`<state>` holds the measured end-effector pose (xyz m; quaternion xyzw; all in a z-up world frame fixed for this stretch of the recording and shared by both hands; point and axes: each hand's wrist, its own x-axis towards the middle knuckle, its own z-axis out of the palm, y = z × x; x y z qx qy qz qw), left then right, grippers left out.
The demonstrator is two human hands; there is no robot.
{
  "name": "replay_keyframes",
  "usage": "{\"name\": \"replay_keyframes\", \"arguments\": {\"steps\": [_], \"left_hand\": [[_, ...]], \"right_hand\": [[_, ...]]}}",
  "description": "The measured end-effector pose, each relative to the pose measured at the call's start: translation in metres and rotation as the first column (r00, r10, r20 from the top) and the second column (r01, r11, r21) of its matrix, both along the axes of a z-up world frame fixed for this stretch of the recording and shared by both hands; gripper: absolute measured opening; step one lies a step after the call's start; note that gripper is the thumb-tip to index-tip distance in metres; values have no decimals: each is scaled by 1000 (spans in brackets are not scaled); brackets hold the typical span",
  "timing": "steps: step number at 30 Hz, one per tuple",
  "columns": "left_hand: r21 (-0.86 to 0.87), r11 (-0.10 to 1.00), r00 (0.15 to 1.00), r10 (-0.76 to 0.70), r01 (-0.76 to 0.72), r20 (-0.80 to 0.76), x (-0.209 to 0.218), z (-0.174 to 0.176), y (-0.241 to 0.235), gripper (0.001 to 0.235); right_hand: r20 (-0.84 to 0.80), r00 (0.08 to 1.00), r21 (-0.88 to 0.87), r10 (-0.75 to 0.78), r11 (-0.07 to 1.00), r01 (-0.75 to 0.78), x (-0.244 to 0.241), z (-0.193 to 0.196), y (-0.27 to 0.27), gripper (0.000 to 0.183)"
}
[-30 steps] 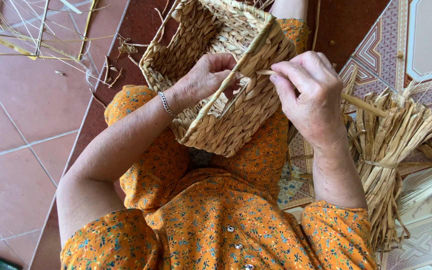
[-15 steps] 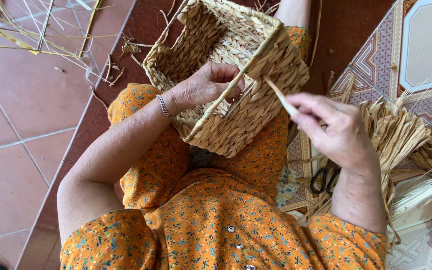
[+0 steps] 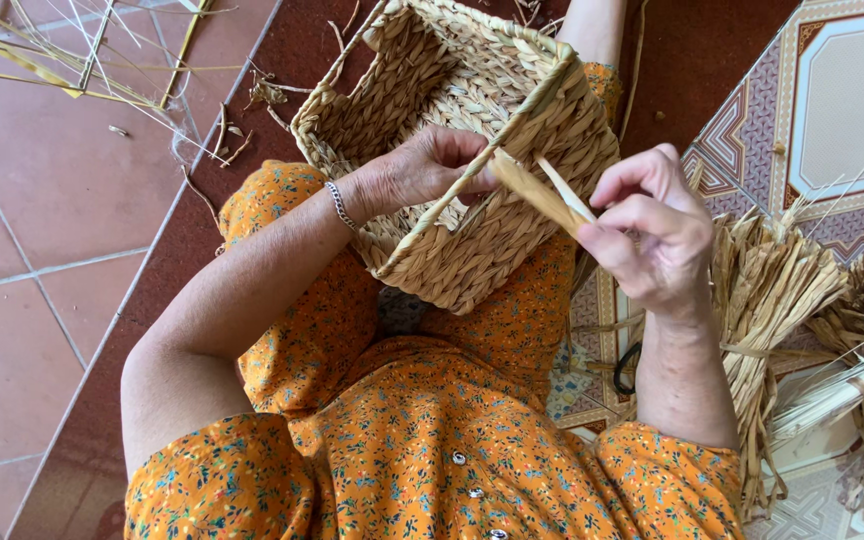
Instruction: The person sits on the floor and weaves a rectangular basket using dried palm leaves. They interlace the leaves by hand, trim excess strands with scissors, and periodically rotate the basket to continue the weave. The basket is held and inspected at the end.
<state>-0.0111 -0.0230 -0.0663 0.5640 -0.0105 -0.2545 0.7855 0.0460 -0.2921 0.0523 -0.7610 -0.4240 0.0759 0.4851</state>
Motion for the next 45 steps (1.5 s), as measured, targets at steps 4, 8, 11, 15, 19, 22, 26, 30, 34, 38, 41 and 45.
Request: {"name": "replay_keyframes", "arguments": {"steps": [4,8,11,15,19,22,26,30,34,38,41,45], "left_hand": [[71,996,997,58,-54,-60,0,-5,-4,25],[-11,996,990,89,-91,-111,1,-11,-7,35],[3,981,979,196,-196,54,2,-12,-8,57],[243,841,784,293,-484,547,-5,-11,-7,71],[299,693,550,168,-656,818,-8,-9,-8,43],[296,803,675,171,-517,718,-9,-7,-9,27],[235,943,943,166,-238,290,-7,-8,-7,22],[-2,990,974,139,-141,181,-4,-7,5,21],[80,974,933,177,-211,314,3,0,6,15],[92,948,951,307,-303,-25,6,11,-2,13],[-125,943,950,296,-307,-97,5,17,-1,21],[-294,917,963,244,-268,-116,8,9,2,29]], "right_hand": [[-49,998,-86,39,995,-43,5,3,6,17],[-43,995,-58,86,994,-89,6,0,18,18],[-30,997,-80,76,994,-78,9,-7,31,20],[152,988,-213,-8,976,40,8,-14,47,26],[29,998,-230,-53,971,58,9,-22,59,31],[-6,998,-207,-66,976,64,13,-30,58,28],[106,989,-55,-103,993,109,17,-44,35,34],[142,873,145,-467,882,448,-3,-55,6,30],[176,979,26,-105,994,102,-31,-62,0,11],[349,937,-106,-20,993,61,-33,-67,19,20],[456,888,-139,-57,981,135,-21,-57,26,29],[508,861,-173,-13,978,117,-12,-52,27,34]]}}
